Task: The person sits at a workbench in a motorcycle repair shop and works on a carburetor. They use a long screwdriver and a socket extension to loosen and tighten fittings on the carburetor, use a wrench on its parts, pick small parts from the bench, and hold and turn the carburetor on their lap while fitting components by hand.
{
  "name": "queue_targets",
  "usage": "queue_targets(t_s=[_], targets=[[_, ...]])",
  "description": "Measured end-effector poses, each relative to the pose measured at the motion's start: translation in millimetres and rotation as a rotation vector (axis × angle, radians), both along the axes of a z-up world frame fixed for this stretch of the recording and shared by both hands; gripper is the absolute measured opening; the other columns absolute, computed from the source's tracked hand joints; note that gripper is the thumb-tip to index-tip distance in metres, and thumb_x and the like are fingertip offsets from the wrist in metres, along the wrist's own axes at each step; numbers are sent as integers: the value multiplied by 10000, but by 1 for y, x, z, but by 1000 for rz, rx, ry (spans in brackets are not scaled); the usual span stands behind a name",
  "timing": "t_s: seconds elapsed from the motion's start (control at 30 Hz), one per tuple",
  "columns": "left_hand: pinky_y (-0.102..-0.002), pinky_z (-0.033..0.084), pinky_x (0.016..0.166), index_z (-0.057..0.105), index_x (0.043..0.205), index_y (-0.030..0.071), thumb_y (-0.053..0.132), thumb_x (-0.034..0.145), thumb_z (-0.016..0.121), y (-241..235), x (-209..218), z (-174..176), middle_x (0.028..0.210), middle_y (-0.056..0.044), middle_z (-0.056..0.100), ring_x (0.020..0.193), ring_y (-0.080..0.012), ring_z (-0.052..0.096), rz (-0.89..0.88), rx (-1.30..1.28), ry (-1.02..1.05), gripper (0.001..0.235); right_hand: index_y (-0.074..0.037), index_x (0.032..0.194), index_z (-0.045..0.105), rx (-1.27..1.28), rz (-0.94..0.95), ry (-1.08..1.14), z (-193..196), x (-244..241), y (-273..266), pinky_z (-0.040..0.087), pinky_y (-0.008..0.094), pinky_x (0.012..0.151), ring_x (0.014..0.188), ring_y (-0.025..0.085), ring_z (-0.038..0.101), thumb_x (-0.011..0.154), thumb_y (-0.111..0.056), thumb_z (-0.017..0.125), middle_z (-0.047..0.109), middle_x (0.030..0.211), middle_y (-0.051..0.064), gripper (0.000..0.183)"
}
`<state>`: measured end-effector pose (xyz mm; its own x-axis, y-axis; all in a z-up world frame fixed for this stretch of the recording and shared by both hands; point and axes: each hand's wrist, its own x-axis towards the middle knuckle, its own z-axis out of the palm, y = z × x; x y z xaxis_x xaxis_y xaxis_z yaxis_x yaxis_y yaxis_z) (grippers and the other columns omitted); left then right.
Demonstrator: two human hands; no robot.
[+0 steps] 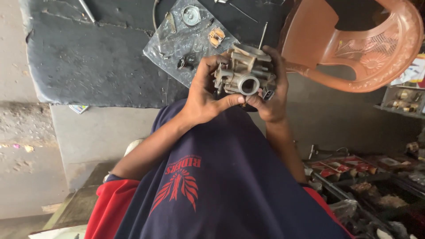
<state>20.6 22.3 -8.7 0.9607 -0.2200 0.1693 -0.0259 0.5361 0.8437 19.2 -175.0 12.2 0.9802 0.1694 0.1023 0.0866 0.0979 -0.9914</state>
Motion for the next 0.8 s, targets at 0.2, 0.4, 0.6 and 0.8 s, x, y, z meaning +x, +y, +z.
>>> queue_targets(t_s=[0.2,0.4,0.6,0.8], targets=[[-447,508,1122,491,1446,-1,358,997,726,30,21,46,1441,-174,554,1319,-338,588,104,556,-326,621,13,1534,364,74,-47,-7,1,5,-4,512,359,1154,1302,225,611,823,-355,939,593,1416,117,986],[-432,565,873,617,1228,-10,398,1095,585,33,33,45,1113,-161,650,995,-361,687,99,861,-399,431,-18,1542,392,-103,-48,-171,-7,6,-14,514,345,1156,1325,210,582,854,-370,908,523,1455,103,930],[-462,524,704,571,1001,18,397,1127,483,26,38,34,929,-151,608,823,-374,652,104,953,-452,409,-18,1549,400,-90,-7,-131,5,2,-7,541,345,1147,1317,223,626,853,-385,912,570,1416,126,938],[-416,531,661,608,1051,0,418,1117,517,17,34,50,839,-151,656,728,-332,686,154,923,-325,433,-11,1546,407,-91,-56,-121,3,2,-13,548,342,1134,1293,220,639,861,-373,917,590,1397,132,927]])
